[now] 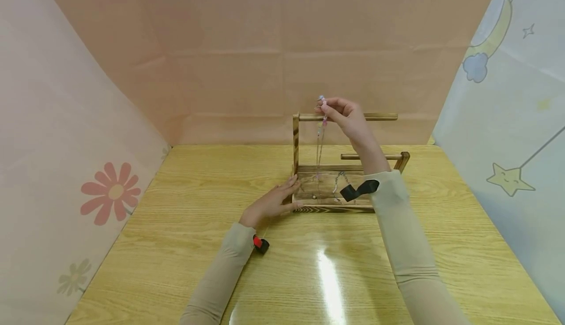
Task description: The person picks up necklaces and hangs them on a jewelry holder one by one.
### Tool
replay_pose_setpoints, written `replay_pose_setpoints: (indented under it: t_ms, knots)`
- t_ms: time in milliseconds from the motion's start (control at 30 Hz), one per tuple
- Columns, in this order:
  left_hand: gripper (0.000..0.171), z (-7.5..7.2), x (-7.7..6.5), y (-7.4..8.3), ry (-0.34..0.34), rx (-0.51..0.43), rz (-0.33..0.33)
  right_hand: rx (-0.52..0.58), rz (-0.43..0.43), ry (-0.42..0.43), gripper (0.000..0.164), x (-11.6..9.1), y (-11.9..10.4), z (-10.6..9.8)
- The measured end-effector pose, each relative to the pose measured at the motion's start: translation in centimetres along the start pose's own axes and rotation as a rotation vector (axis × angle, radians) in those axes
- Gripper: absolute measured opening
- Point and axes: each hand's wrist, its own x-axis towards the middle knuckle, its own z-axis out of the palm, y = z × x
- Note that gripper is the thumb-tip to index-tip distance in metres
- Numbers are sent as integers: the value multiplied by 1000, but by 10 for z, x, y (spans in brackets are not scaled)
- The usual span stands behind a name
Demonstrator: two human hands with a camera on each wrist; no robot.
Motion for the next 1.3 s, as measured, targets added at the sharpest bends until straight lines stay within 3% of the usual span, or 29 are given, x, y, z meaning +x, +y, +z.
replay_pose_setpoints:
  t_ms: [1300]
  knots:
    - [75,-1,1,0,6,-9,1,-41,-13,-40,33,-10,19,-2]
